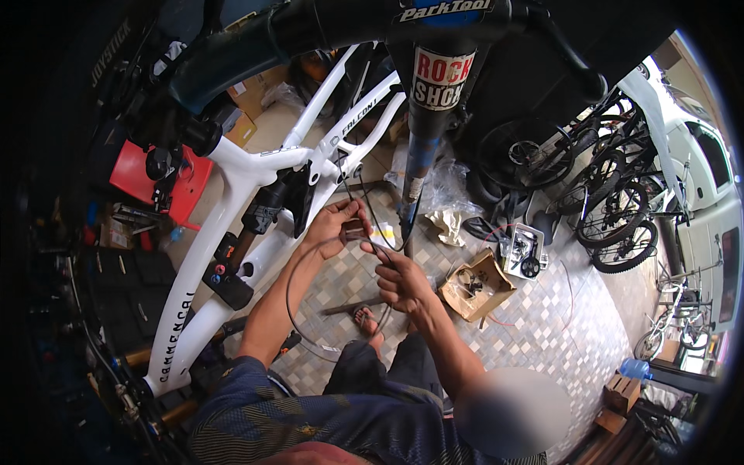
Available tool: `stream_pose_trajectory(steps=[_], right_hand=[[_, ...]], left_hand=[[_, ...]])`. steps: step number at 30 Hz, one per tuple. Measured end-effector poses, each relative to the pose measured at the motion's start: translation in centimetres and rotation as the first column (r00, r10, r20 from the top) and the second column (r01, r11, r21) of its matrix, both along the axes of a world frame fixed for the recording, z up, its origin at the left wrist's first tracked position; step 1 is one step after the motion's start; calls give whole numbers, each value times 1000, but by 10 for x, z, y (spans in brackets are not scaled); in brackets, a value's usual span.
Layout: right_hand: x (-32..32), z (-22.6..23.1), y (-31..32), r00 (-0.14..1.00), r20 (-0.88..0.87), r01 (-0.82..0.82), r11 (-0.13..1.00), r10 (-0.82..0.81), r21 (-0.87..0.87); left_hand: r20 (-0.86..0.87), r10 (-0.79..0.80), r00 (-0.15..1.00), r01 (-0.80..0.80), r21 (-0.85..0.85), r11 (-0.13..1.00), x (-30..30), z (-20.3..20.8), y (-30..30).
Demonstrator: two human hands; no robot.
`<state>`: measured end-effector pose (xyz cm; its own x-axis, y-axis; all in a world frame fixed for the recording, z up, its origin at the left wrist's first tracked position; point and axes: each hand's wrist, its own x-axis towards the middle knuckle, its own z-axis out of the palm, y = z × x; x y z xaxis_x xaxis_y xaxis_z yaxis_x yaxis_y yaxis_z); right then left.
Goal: The person routes a black cable through the white bicycle frame mounted on a repair stand. They pull the cable through internal guides and along the frame tubes, adjusting its position with both hands.
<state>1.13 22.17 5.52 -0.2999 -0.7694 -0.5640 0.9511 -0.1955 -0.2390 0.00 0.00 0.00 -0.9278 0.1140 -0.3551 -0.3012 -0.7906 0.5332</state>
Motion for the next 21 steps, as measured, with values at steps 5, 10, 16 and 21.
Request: stream_pose_trajectory(steps=[5, 10, 16, 21], right_hand=[[-46, -34, -55, 977, 147, 170, 982, -156, -83], [13, -1, -9, 969, 214, 146, 985, -124, -88], [-4, -22, -49, 918, 332, 310, 914, -217, -261], [-19, -22, -50, 977, 102, 202, 971, -189, -128]], left_hand=[[24, 227, 974, -221, -154, 963, -46, -26, -16], [161, 302, 939, -288, -104, 952, 18, 7, 32], [40, 337, 941, -335, -49, 941, -33, -15, 8], [61, 357, 932, -349, -108, 931, -41, 0, 8]])
